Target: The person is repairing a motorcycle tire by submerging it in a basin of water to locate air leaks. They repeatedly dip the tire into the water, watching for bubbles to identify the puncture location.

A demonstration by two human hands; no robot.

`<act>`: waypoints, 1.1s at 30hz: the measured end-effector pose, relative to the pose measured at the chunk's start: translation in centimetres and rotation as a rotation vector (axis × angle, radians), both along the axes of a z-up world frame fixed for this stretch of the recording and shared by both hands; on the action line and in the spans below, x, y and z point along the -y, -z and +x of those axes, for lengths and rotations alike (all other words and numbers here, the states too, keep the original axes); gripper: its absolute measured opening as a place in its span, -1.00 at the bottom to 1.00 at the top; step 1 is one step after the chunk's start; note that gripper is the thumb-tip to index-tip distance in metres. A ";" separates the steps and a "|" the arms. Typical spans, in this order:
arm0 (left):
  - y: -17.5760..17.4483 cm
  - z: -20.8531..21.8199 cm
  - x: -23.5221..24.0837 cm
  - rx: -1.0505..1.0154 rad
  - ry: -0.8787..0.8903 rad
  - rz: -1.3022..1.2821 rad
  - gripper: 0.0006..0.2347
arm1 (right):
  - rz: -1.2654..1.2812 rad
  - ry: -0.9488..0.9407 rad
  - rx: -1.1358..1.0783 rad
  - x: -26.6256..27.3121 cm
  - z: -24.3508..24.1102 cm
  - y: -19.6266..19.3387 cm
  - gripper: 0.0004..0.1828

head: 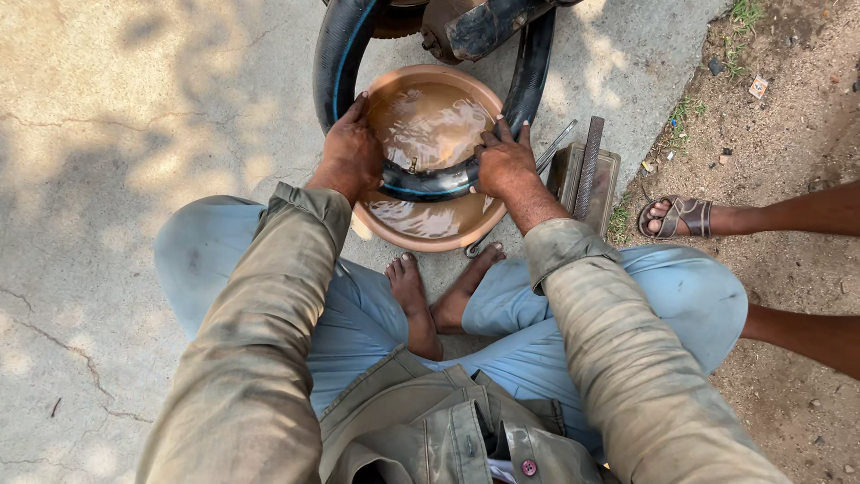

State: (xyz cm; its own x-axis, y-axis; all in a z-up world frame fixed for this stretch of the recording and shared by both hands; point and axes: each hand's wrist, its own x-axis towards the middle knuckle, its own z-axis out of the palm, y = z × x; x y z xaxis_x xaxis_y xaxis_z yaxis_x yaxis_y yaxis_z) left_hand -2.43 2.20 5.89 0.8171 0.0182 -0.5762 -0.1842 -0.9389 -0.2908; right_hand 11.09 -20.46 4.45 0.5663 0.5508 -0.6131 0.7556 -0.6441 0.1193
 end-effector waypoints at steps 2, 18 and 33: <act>1.5 0.6 0.3 0.038 -0.003 0.016 -0.64 | -0.005 -0.039 0.019 -0.3 0.0 1.2 -0.29; 10.1 2.3 2.0 0.176 -0.022 0.102 -0.65 | -0.040 -0.186 0.144 -2.6 0.2 6.1 -0.64; 10.5 2.1 2.9 0.184 -0.019 0.118 -0.66 | -0.033 -0.189 0.184 -3.1 -0.1 7.6 -0.63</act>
State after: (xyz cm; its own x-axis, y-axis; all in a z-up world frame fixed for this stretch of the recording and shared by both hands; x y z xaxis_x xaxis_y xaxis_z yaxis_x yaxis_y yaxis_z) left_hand -0.34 -0.67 -4.57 0.9073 0.0931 -0.4100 -0.1001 -0.8992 -0.4259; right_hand 10.98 -17.34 -3.19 0.5585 0.6389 -0.5291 0.8260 -0.4866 0.2843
